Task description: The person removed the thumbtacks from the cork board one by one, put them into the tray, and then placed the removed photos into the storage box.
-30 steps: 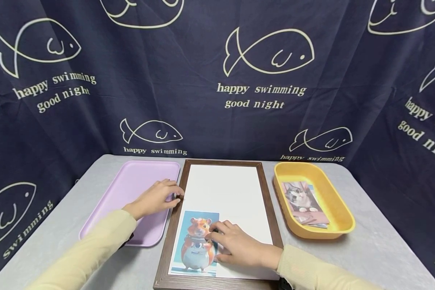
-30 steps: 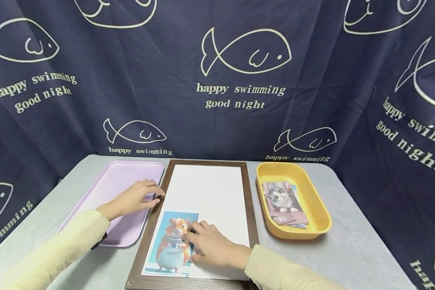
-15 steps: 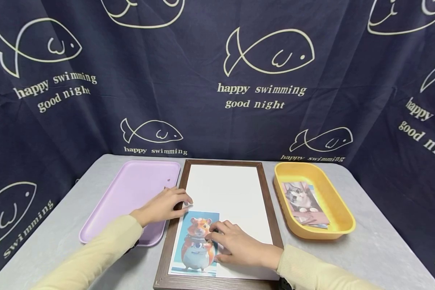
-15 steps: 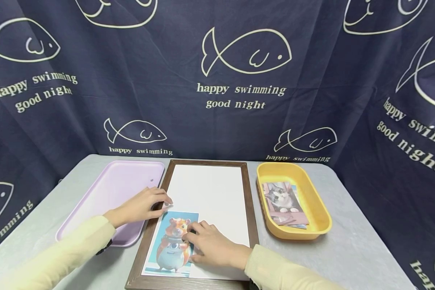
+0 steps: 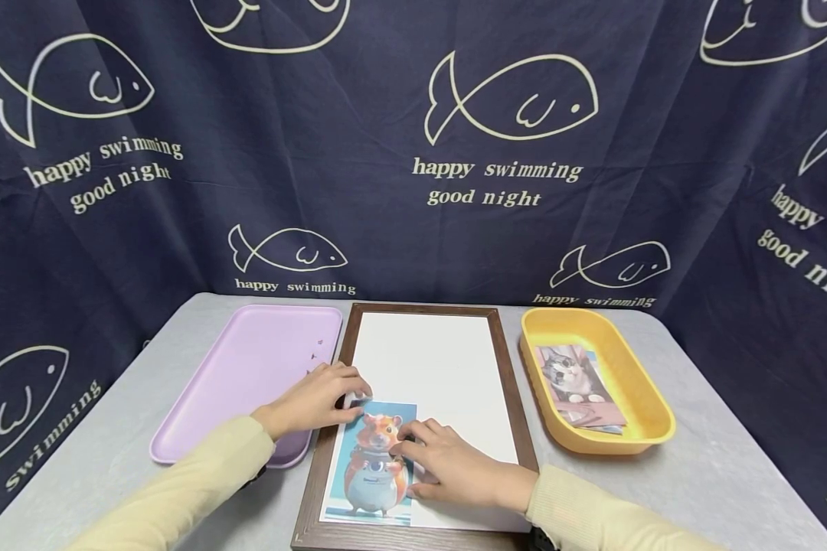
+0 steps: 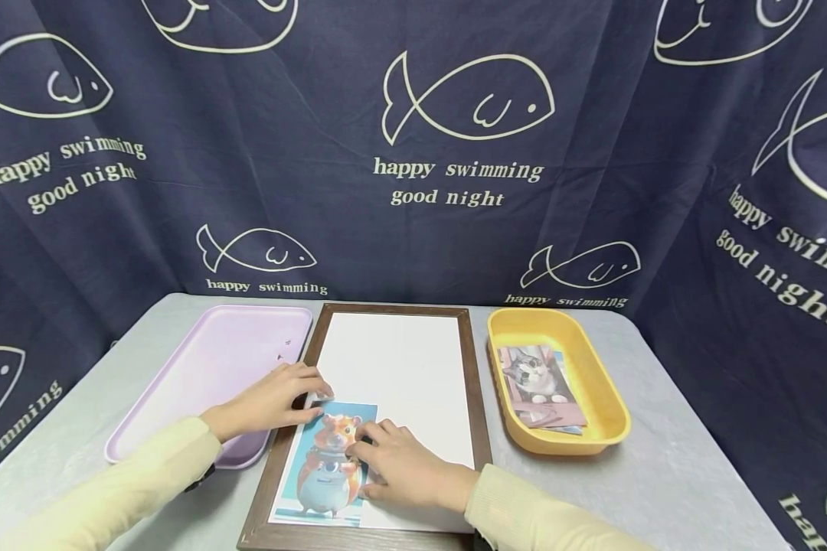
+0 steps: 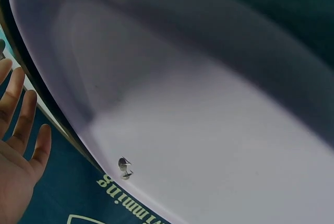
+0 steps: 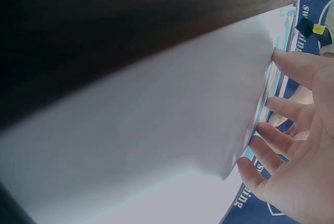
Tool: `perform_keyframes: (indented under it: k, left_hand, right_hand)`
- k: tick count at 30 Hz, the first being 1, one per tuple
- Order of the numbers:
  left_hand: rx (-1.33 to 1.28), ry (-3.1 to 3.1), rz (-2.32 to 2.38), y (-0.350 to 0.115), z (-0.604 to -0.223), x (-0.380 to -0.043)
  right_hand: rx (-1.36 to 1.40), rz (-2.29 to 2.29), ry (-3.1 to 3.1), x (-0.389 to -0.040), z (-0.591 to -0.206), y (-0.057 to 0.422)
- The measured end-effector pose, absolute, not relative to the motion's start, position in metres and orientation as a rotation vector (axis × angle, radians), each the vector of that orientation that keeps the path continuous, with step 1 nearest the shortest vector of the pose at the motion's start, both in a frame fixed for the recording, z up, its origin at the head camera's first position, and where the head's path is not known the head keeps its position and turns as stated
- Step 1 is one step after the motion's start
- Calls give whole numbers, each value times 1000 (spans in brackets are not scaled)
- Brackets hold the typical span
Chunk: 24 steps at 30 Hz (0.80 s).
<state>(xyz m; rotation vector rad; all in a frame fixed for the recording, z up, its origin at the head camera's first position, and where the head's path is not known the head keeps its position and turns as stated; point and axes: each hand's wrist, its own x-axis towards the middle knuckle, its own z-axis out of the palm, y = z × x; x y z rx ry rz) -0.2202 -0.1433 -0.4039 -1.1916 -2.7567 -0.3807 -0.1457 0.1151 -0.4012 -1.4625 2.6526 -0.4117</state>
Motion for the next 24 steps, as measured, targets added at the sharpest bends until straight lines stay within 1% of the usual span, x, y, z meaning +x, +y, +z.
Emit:
perform_keyframes:
  k: [24]
  left_hand:
    - [-1190, -2785, -356, -138, -403, -217]
  right_hand:
    - [-1464, -410, 2645, -146, -398, 116]
